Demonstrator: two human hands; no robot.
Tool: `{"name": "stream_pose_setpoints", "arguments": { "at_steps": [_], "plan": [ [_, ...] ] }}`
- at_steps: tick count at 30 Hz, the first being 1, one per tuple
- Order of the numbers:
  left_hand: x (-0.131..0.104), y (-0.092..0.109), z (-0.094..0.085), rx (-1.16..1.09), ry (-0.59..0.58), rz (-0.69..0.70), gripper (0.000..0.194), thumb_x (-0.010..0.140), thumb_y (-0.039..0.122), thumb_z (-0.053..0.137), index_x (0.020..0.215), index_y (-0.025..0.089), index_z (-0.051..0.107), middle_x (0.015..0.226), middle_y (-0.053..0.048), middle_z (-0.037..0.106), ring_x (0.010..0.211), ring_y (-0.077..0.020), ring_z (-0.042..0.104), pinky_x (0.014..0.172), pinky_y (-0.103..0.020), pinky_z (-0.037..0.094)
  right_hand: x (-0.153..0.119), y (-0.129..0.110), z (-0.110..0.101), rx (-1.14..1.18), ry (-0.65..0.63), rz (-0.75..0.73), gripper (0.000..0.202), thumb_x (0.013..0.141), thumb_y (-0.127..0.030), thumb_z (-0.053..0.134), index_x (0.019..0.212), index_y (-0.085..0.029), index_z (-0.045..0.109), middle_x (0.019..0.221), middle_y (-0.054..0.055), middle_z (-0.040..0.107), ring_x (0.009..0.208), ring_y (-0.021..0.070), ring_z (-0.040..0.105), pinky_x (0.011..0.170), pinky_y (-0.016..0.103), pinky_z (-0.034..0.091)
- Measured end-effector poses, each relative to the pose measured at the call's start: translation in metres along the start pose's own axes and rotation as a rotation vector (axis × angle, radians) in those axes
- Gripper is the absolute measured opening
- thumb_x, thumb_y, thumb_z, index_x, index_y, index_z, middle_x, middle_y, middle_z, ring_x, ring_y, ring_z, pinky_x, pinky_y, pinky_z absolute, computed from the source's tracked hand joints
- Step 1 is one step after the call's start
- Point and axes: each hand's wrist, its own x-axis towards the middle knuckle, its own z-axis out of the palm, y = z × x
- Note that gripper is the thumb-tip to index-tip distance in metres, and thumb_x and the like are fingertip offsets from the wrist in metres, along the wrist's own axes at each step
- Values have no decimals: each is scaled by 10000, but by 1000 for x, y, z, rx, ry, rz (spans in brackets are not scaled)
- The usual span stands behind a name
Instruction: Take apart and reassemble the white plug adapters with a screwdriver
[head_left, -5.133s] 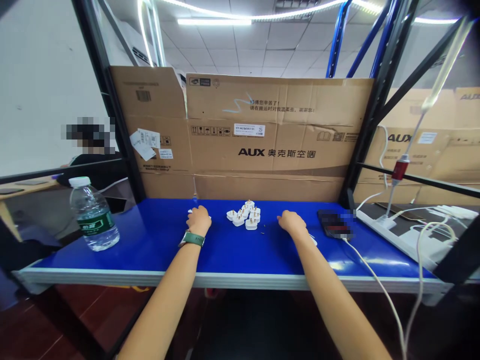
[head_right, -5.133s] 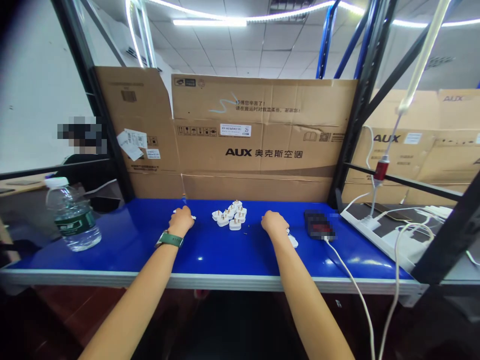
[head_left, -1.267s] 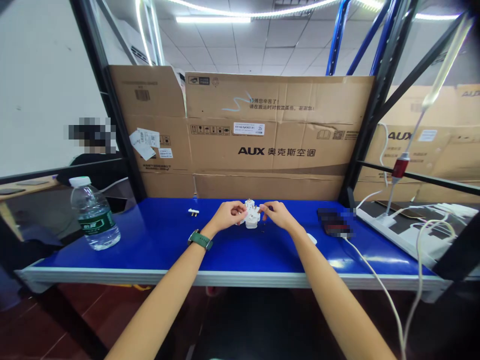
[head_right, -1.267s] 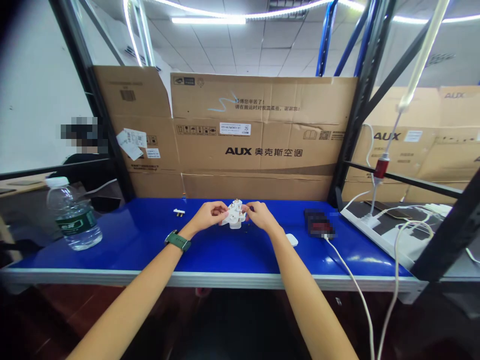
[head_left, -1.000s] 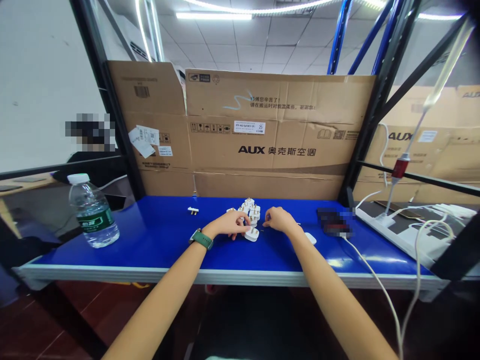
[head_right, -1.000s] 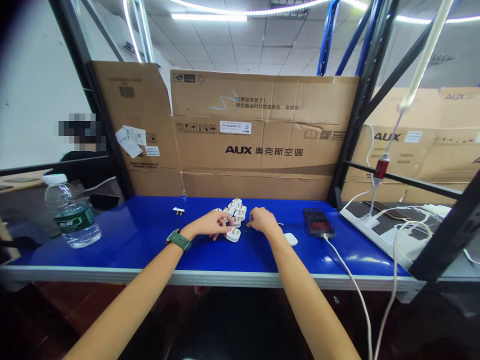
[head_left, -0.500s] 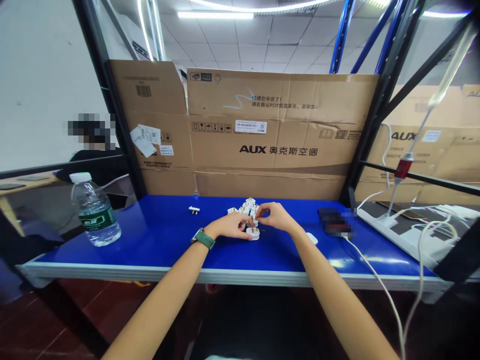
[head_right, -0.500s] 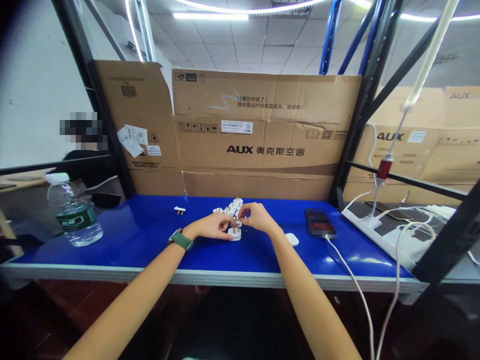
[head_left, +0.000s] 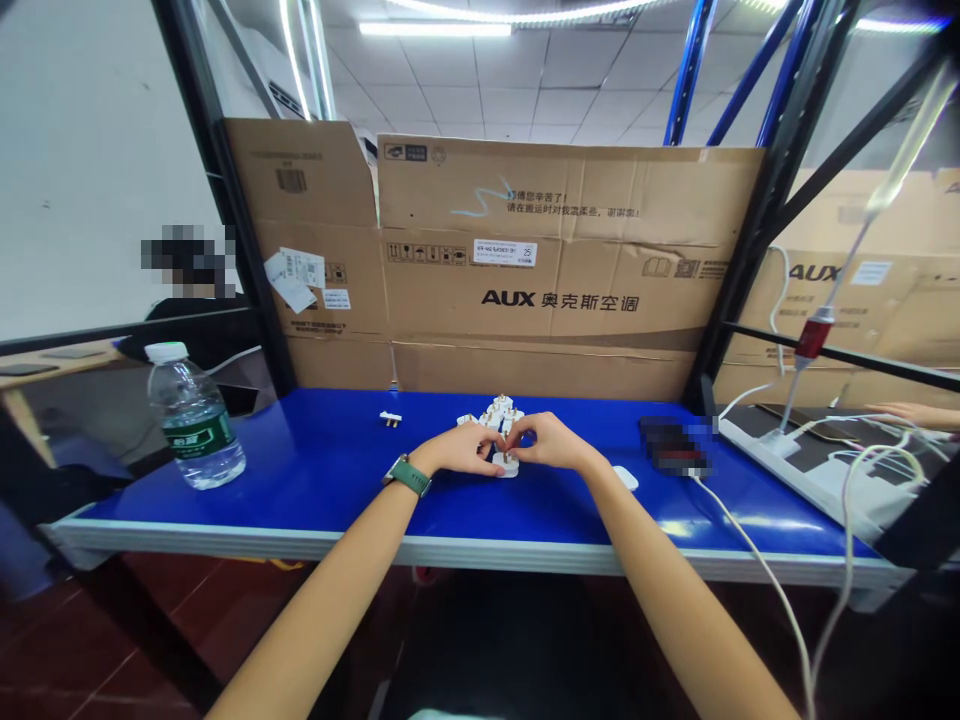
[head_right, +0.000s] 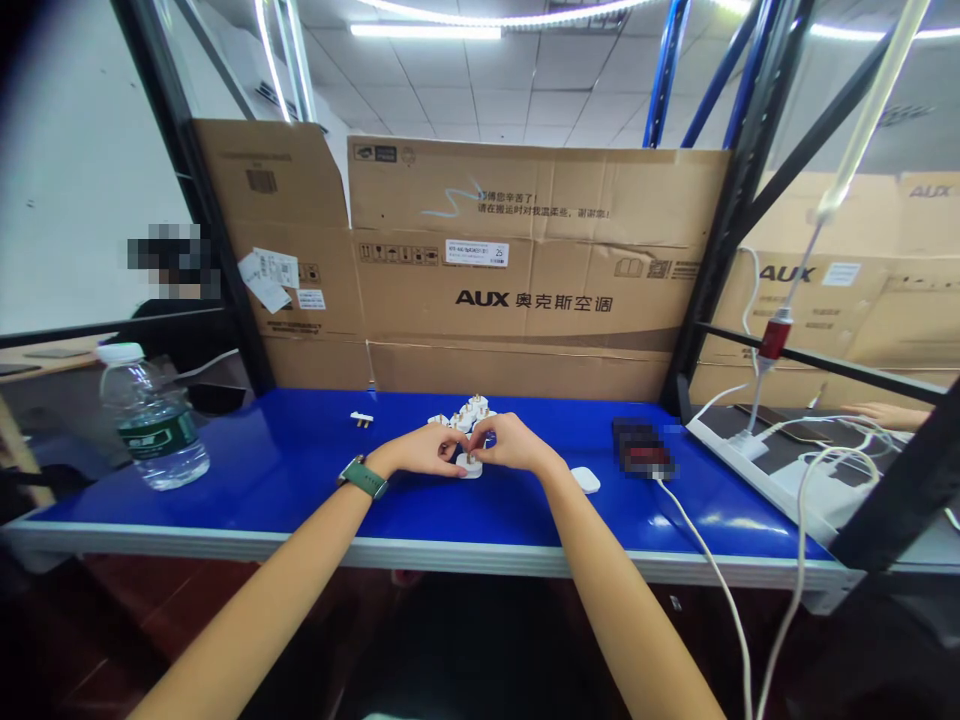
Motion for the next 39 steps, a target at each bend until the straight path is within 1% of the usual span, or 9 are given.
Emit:
{"name": "stream_pose_setpoints", "arguments": {
  "at_steps": [3,6,11,19,24,28,32,35,39],
  "plan": [
    [0,0,0,-4,6,17,387,678,532,799,885,213,728,613,41,543,531,-116,470,505,-252,286,0,-1,2,-5,-28,21,128,731,-146,722,830,-204,779,868,6,776,824,182,701,801,262,496],
    [1,0,0,22,-7,23,389,698,536,787,909,214,731,613,40,539,531,-117,473,503,-251,287,0,1,5,-17,-49,38,108,721,-157,733,810,-201,776,842,7,775,802,182,705,768,254,492],
    [0,2,-1,-9,-26,9,419,690,558,787,916,209,734,602,39,542,525,-119,469,500,-254,280,1,4,7,-40,-53,38,117,717,-144,734,800,-208,787,821,4,775,782,177,708,728,239,487],
    [0,2,-1,19,-39,-16,439,713,564,766,976,213,741,619,40,541,535,-121,463,516,-259,290,1,3,5,-72,-38,26,104,726,-157,766,800,-220,801,820,0,778,783,183,711,754,250,486],
    [0,1,0,12,-21,5,439,701,570,777,959,215,754,610,39,548,521,-117,459,517,-255,288,0,5,4,-64,-38,39,99,729,-177,781,814,-222,807,825,-2,780,779,179,709,756,244,490],
    [0,0,-1,57,-22,8,424,725,559,762,984,223,754,635,33,554,549,-125,486,515,-251,294,0,5,1,-25,-56,48,126,736,-167,761,838,-218,813,854,0,787,813,186,714,776,251,495],
    [0,-1,0,69,-32,-5,447,731,550,758,1033,220,749,654,31,560,559,-124,494,517,-248,302,1,8,2,85,-81,108,127,746,-176,737,844,-201,813,863,7,787,836,193,713,792,262,498],
    [0,0,0,46,-33,7,438,731,550,757,1004,208,751,644,31,549,553,-119,479,520,-247,300,2,13,5,118,-84,154,102,738,-201,746,820,-192,806,828,4,774,826,197,693,792,273,491],
    [0,1,-1,44,-62,6,456,740,566,745,1011,200,741,651,33,535,566,-114,468,535,-242,302,4,15,6,118,-41,200,157,737,-268,764,862,-174,783,841,21,750,800,190,656,758,278,483]
  ]
}}
